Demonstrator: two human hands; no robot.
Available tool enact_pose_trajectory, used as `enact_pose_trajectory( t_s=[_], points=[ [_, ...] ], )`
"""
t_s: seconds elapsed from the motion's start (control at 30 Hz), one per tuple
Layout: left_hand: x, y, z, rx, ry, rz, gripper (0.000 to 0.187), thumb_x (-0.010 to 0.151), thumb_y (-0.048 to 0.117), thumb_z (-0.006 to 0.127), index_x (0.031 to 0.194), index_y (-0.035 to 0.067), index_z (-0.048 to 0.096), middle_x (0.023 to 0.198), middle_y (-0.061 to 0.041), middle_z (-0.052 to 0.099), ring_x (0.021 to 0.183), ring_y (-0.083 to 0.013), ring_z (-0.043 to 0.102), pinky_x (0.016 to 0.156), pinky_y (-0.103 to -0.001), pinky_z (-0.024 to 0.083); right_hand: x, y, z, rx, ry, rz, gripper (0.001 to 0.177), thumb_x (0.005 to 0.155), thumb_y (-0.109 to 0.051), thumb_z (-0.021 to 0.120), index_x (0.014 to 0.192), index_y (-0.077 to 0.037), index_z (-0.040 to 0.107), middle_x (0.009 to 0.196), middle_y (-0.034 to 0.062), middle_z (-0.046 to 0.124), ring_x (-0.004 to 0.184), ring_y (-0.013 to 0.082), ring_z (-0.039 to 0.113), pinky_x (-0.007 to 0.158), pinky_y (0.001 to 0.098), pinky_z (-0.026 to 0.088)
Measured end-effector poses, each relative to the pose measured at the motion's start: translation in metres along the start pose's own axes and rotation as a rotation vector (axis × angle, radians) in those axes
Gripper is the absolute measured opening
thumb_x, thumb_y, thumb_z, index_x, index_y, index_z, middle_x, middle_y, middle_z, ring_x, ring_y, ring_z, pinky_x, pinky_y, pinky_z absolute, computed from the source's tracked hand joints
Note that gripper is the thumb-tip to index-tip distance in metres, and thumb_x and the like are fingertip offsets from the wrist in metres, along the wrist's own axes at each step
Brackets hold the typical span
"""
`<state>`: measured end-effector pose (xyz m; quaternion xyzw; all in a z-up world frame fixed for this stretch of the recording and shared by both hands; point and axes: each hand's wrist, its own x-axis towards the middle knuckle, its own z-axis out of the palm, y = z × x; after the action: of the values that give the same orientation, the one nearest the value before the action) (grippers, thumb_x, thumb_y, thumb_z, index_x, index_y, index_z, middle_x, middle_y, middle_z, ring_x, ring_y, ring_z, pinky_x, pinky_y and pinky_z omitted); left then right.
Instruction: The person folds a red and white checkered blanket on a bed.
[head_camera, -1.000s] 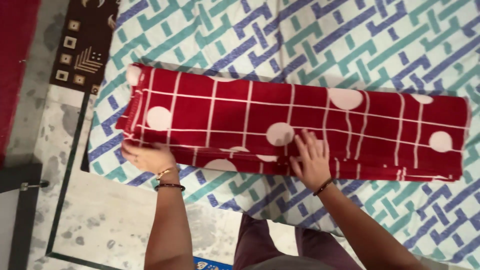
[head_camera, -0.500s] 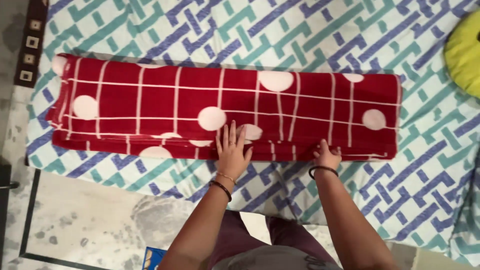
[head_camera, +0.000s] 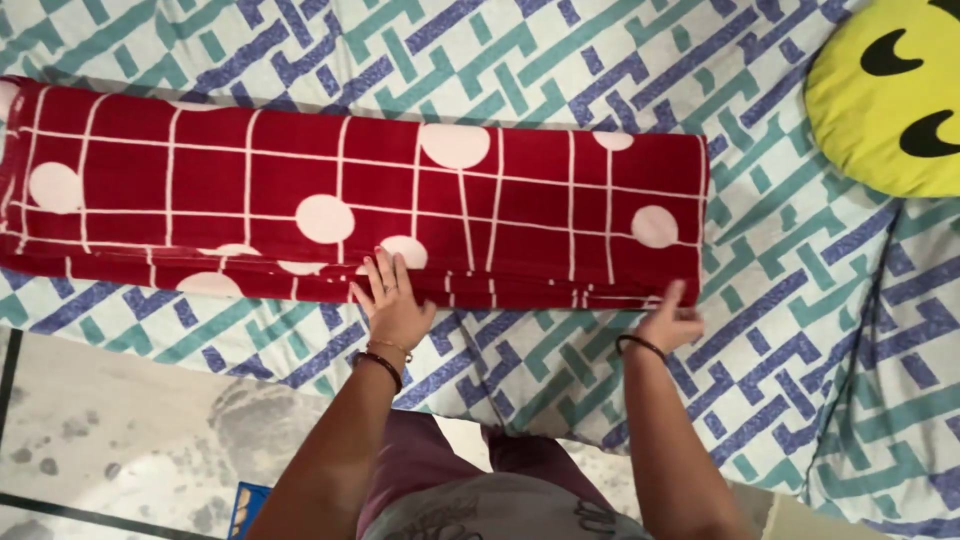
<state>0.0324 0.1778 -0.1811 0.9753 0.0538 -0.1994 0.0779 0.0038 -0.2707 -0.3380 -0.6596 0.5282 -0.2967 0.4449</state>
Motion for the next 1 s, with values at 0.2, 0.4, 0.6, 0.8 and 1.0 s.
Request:
enact_pose_trajectory(
  t_s=[0.2, 0.4, 0.6, 0.8, 1.0],
  points=[
    [-0.006, 0.069, 0.007, -0.056, 0.153, 0.261, 0.088, 0.091, 0.044, 0.059, 0.163, 0.009, 0.021, 0.171, -0.018, 0.007, 0.157, -0.0367, 0.005, 0.119, -0.069, 0.003, 0.099, -0.039, 0.024, -0.148, -0.553, -0.328, 0.090, 0.090, -0.040, 0.093, 0.144, 0.013, 0.045, 0.135, 0.0244, 0.063, 0.116, 0.0288, 0.067, 0.095, 0.0363, 0.055],
    [0.002, 0.094, 0.006, -0.259, -0.083, 0.313, 0.075, 0.088, 0.044, 0.062, 0.154, 0.015, 0.040, 0.167, -0.012, 0.025, 0.155, -0.0333, 0.018, 0.121, -0.061, 0.016, 0.090, -0.143, 0.014, -0.362, -1.011, 0.079, 0.073, 0.072, -0.029, 0.089, 0.132, 0.003, 0.064, 0.120, 0.0162, 0.073, 0.101, 0.0268, 0.072, 0.084, 0.0399, 0.059],
    [0.027, 0.061, -0.037, -0.959, -0.118, 0.197, 0.065, 0.094, 0.036, 0.064, 0.148, 0.005, 0.046, 0.144, -0.018, 0.057, 0.124, -0.0314, 0.061, 0.102, -0.041, 0.052, 0.041, -0.250, -0.011, -0.175, -1.118, 0.610, 0.065, 0.078, -0.032, 0.079, 0.137, -0.010, 0.059, 0.113, 0.0099, 0.074, 0.094, 0.0236, 0.074, 0.078, 0.0415, 0.062],
    [0.040, 0.002, -0.104, -1.614, -0.158, 0.239, 0.054, 0.101, 0.032, 0.060, 0.147, 0.005, 0.052, 0.130, -0.010, 0.068, 0.113, -0.0200, 0.066, 0.085, -0.030, 0.049, -0.150, -0.388, -0.002, -0.011, -1.206, -0.057, 0.071, 0.080, -0.014, 0.073, 0.146, -0.010, 0.045, 0.116, 0.0101, 0.070, 0.087, 0.0223, 0.071, 0.055, 0.0343, 0.056],
    [0.028, -0.115, -0.289, -1.723, -0.340, 0.195, 0.064, 0.100, 0.048, 0.050, 0.153, 0.012, 0.047, 0.133, -0.005, 0.069, 0.115, -0.0156, 0.067, 0.096, -0.028, 0.047, -0.411, -0.478, 0.030, 0.002, -1.311, -0.379, 0.094, 0.077, -0.011, 0.073, 0.155, -0.001, 0.022, 0.104, 0.0185, 0.073, 0.063, 0.0232, 0.074, 0.054, 0.0342, 0.061]
  ],
)
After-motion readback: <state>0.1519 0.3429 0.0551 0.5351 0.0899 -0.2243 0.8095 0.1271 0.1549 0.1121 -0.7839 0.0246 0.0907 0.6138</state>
